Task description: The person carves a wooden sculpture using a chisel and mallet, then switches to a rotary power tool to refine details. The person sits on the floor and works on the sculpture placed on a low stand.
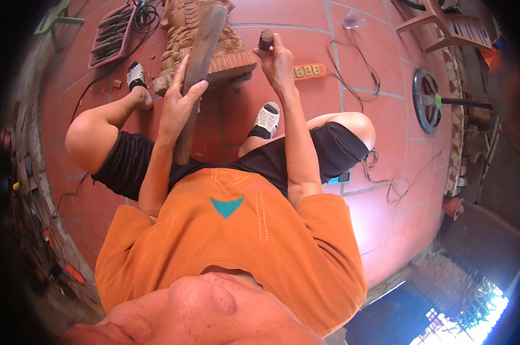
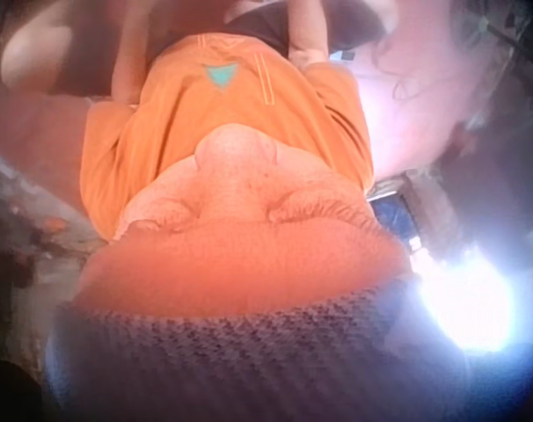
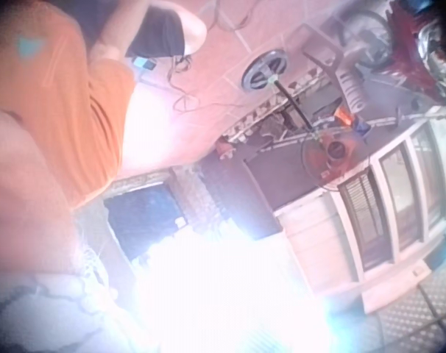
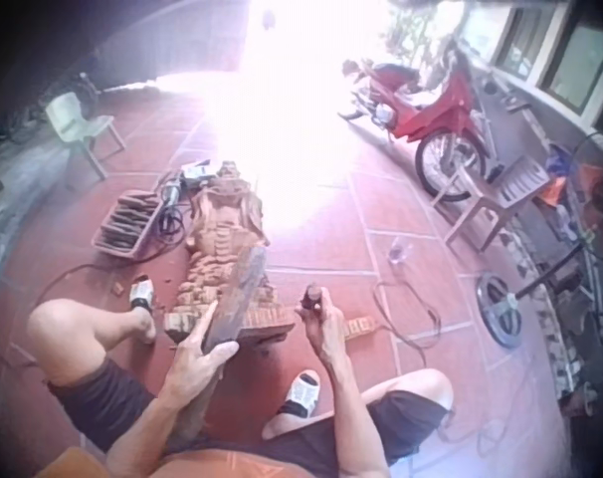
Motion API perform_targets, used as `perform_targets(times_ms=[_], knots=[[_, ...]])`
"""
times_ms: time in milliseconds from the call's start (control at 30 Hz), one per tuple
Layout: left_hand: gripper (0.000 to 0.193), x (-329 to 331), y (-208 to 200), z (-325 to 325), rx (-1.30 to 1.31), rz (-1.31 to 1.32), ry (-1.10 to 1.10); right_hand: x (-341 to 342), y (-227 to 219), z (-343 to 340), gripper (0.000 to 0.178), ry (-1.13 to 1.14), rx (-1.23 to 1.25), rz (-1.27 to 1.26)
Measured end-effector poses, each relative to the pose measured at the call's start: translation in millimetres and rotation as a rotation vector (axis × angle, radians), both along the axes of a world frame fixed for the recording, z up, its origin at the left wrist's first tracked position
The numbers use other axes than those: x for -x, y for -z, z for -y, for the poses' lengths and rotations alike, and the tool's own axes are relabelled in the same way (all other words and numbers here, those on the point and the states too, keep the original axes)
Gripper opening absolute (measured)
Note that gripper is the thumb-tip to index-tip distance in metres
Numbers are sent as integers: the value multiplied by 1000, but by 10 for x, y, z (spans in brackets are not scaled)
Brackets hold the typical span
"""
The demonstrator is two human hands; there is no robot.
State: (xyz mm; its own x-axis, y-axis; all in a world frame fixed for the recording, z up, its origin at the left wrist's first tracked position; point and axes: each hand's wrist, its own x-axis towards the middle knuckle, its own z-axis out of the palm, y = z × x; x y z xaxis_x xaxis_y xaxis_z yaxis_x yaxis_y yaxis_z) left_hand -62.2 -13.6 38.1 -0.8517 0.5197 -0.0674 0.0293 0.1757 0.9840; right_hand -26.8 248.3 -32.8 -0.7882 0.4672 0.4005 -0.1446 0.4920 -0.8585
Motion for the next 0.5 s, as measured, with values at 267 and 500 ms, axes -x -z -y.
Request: perform_targets(times_ms=[267, 500], knots=[[78, -56, -93, -32, -94, 134, -24, 7, -88, 58, 30, -14, 58, -16], [82, -35, 103, -34, -54, -33, 22, -2, -96, 166, 34, -44, 14, 67]])
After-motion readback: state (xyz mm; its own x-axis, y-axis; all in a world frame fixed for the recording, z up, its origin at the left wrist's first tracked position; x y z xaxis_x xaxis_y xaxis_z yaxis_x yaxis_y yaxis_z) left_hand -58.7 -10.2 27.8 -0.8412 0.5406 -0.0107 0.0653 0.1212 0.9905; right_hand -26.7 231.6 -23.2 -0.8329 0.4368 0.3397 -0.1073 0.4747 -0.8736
